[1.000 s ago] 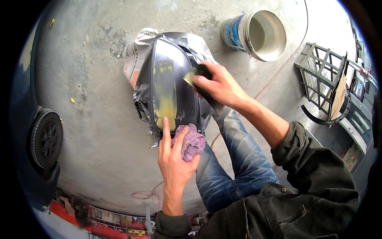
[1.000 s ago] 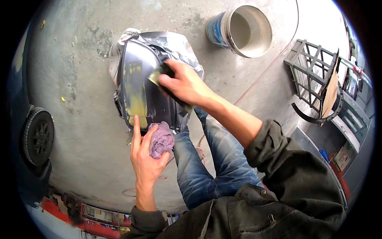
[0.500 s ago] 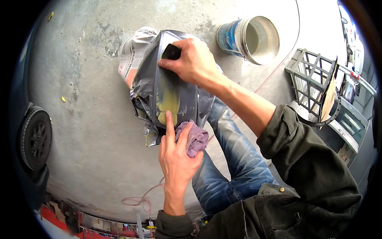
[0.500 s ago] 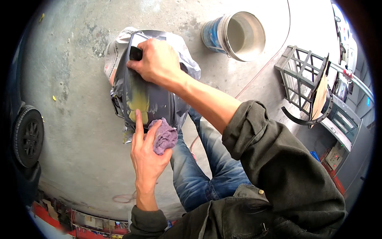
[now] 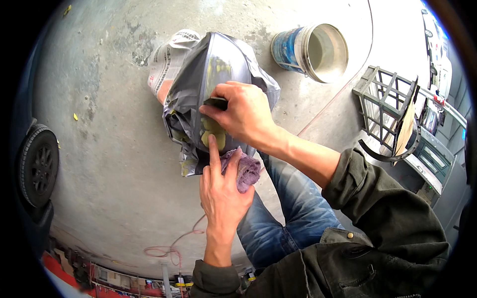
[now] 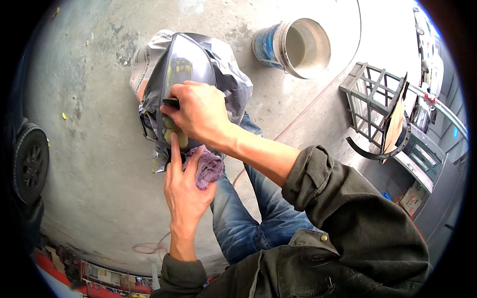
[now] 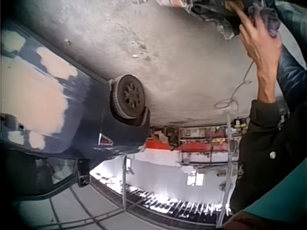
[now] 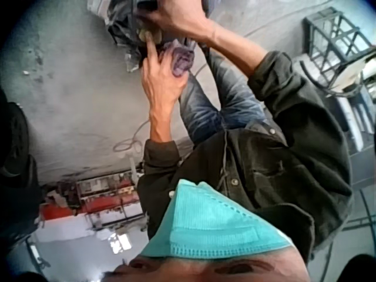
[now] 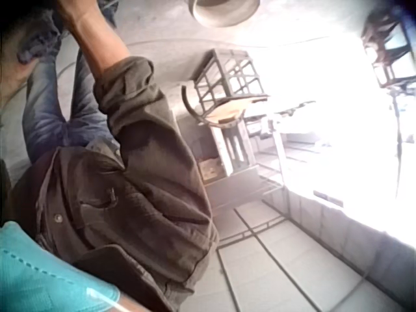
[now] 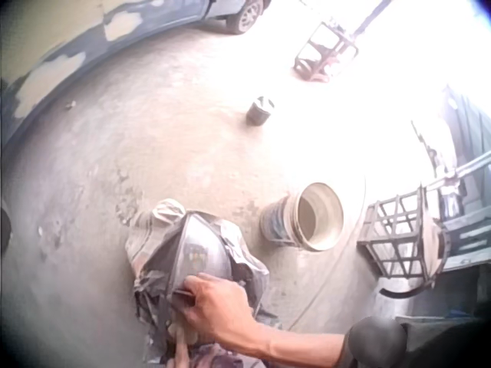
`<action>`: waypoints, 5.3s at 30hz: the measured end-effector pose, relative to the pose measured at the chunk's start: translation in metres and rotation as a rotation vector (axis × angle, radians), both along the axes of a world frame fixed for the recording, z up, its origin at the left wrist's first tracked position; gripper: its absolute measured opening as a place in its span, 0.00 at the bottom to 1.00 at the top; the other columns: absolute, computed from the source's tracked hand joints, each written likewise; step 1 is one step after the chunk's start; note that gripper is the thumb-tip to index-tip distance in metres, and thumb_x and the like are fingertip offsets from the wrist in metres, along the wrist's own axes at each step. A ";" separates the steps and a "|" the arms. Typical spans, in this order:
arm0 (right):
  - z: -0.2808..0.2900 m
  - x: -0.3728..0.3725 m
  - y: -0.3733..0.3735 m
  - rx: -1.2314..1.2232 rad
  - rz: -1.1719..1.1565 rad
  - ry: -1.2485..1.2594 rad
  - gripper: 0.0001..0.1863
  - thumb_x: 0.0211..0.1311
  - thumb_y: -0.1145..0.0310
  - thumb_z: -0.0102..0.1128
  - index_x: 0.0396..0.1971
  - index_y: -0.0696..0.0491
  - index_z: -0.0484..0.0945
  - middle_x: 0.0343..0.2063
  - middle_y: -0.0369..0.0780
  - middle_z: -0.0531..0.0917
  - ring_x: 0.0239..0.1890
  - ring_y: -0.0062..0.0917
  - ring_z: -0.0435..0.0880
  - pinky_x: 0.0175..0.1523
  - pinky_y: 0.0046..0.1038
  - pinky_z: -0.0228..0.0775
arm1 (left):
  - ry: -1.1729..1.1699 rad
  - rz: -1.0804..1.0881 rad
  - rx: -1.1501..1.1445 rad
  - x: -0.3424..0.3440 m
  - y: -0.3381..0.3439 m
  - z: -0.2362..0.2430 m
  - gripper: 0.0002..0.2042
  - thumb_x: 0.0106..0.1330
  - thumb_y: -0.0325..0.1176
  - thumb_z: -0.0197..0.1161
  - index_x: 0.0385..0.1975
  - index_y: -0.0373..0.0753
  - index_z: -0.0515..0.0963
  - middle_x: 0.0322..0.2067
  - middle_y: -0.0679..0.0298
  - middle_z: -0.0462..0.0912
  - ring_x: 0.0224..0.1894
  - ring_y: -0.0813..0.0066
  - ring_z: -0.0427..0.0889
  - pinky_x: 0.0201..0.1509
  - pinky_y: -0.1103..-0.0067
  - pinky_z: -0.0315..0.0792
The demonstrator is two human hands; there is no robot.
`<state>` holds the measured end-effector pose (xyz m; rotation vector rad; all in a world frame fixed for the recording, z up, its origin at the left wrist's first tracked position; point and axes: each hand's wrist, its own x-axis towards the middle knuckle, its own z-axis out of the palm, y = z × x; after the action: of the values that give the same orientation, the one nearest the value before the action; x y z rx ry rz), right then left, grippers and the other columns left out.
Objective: The person sands a detached car headlight assembly using a sanding block and water, then wipes the surface with a cloth. The headlight is partially masked with newspaper and plastic wrap to protect surrounding areas.
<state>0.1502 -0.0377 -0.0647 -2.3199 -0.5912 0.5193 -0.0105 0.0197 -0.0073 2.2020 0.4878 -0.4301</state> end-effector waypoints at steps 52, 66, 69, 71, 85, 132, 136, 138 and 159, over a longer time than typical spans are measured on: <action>0.006 -0.033 0.000 -0.150 -0.100 0.060 0.22 0.49 0.52 0.77 0.25 0.57 0.83 0.23 0.49 0.84 0.32 0.46 0.86 0.38 0.43 0.78 | -0.090 -0.051 0.012 -0.024 0.010 -0.021 0.29 0.41 0.29 0.72 0.51 0.41 0.81 0.74 0.63 0.58 0.40 0.56 0.77 0.48 0.66 0.75; 0.002 -0.023 -0.013 -0.062 -0.222 0.128 0.20 0.51 0.55 0.75 0.29 0.59 0.85 0.25 0.52 0.85 0.31 0.47 0.86 0.38 0.39 0.79 | -0.093 -0.033 -0.026 -0.025 0.010 -0.021 0.28 0.42 0.29 0.71 0.50 0.39 0.81 0.74 0.61 0.57 0.46 0.51 0.79 0.52 0.62 0.76; -0.006 -0.028 -0.004 -0.076 -0.276 0.107 0.19 0.51 0.56 0.74 0.29 0.59 0.85 0.25 0.52 0.85 0.31 0.47 0.86 0.38 0.39 0.79 | -0.079 -0.029 -0.038 -0.026 0.010 -0.023 0.28 0.42 0.28 0.71 0.50 0.39 0.81 0.74 0.61 0.57 0.49 0.50 0.79 0.54 0.62 0.75; -0.006 -0.040 -0.004 -0.028 -0.228 0.180 0.19 0.50 0.55 0.75 0.29 0.58 0.86 0.25 0.51 0.85 0.31 0.46 0.87 0.39 0.39 0.79 | -0.076 -0.024 -0.023 -0.029 0.010 -0.025 0.28 0.42 0.28 0.71 0.50 0.39 0.81 0.74 0.62 0.57 0.49 0.50 0.79 0.54 0.62 0.75; -0.004 -0.018 0.001 -0.099 -0.222 0.231 0.18 0.48 0.55 0.76 0.27 0.56 0.85 0.23 0.50 0.84 0.31 0.46 0.87 0.38 0.40 0.78 | -0.048 -0.053 -0.017 -0.030 0.015 -0.023 0.29 0.41 0.29 0.72 0.51 0.40 0.81 0.75 0.62 0.57 0.49 0.51 0.79 0.54 0.62 0.75; -0.035 -0.043 -0.062 0.313 0.401 -0.432 0.28 0.64 0.69 0.49 0.65 0.57 0.68 0.67 0.48 0.68 0.71 0.42 0.65 0.73 0.40 0.59 | -0.100 -0.196 0.111 -0.093 -0.027 -0.036 0.39 0.40 0.31 0.73 0.61 0.43 0.75 0.73 0.48 0.59 0.56 0.47 0.77 0.56 0.63 0.75; -0.042 -0.056 -0.064 0.228 0.438 -0.437 0.32 0.63 0.69 0.48 0.69 0.57 0.63 0.71 0.47 0.65 0.75 0.41 0.58 0.77 0.41 0.51 | -0.177 -0.104 -0.018 -0.117 -0.021 -0.030 0.35 0.40 0.30 0.70 0.57 0.40 0.77 0.69 0.47 0.65 0.53 0.49 0.79 0.56 0.64 0.75; -0.042 -0.055 -0.065 0.204 0.467 -0.417 0.37 0.58 0.68 0.53 0.70 0.58 0.61 0.72 0.48 0.62 0.76 0.41 0.56 0.77 0.41 0.50 | -0.170 -0.039 -0.045 -0.125 -0.016 -0.026 0.34 0.41 0.30 0.68 0.57 0.38 0.77 0.69 0.46 0.65 0.58 0.47 0.77 0.60 0.64 0.74; -0.049 -0.064 -0.060 0.168 0.457 -0.429 0.48 0.52 0.54 0.61 0.73 0.57 0.58 0.75 0.48 0.57 0.78 0.43 0.51 0.77 0.45 0.46 | -0.228 0.505 -0.342 -0.130 0.032 -0.085 0.28 0.70 0.42 0.60 0.64 0.33 0.61 0.20 0.74 0.66 0.23 0.85 0.60 0.28 0.82 0.54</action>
<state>0.0866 -0.0973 -0.1134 -2.1408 -1.3338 0.1553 -0.1407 0.0520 -0.0920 1.6944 0.7555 0.0123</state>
